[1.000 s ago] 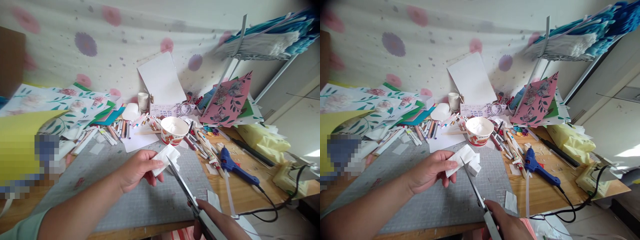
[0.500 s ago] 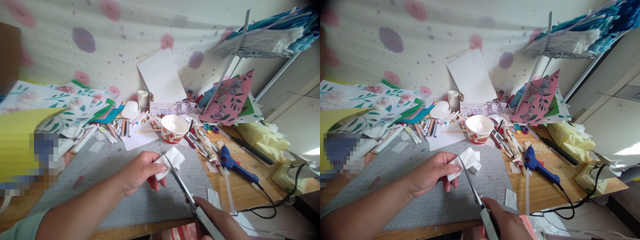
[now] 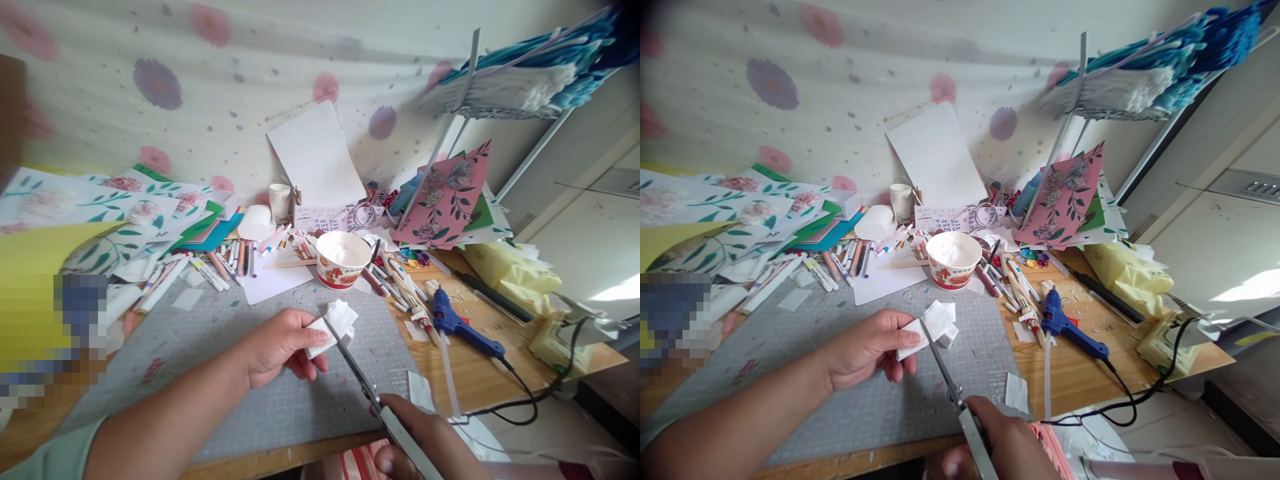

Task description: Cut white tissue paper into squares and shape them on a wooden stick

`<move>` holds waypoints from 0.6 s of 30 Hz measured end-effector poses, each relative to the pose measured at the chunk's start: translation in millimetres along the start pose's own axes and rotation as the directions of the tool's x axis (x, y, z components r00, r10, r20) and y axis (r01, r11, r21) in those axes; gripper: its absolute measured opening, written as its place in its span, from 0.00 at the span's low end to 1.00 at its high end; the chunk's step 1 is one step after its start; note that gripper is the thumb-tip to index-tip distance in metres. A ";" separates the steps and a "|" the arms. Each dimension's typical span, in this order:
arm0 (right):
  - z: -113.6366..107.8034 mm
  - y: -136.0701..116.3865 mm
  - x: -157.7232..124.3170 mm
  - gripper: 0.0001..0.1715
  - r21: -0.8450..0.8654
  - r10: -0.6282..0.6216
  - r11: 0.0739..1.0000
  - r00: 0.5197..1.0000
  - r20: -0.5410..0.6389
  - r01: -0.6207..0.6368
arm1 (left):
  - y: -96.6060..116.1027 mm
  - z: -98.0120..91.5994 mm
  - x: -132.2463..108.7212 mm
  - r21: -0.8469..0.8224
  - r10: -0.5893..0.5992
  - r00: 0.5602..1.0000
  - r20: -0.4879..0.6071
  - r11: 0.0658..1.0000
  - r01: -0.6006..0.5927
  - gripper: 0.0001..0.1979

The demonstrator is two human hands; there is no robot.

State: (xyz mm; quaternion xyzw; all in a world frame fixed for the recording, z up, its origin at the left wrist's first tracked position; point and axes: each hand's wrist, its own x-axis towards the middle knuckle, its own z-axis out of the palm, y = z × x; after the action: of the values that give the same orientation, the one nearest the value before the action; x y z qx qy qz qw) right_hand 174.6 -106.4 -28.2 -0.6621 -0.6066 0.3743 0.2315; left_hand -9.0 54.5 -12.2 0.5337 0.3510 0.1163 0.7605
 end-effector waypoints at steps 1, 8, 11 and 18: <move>-0.5 -2.0 -0.2 0.32 0.001 -0.012 1.000 1.000 0.003 0.012 | -0.5 -0.4 0.6 0.010 -0.008 1.000 0.003 1.000 0.008 0.12; -10.0 -9.3 -7.5 0.39 0.172 -0.066 0.982 0.996 -0.053 0.074 | 5.7 -7.4 -1.5 0.151 0.026 0.999 -0.046 0.988 -0.019 0.13; -33.6 0.3 -13.7 0.42 0.195 -0.026 0.979 0.990 -0.139 0.053 | 11.0 -10.0 -2.1 0.251 0.162 0.978 -0.129 0.960 -0.126 0.13; -146.1 29.8 -21.6 0.30 -0.337 0.142 0.876 0.851 -0.505 -0.346 | 11.1 -8.1 3.2 0.452 0.299 0.943 -0.143 0.868 -0.206 0.12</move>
State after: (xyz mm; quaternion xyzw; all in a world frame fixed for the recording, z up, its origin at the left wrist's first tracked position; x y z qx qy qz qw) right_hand 307.1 -110.5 43.2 -0.8390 -0.5073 0.0935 0.1732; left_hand -9.8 66.6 -5.1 0.7147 0.3725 0.1901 0.5606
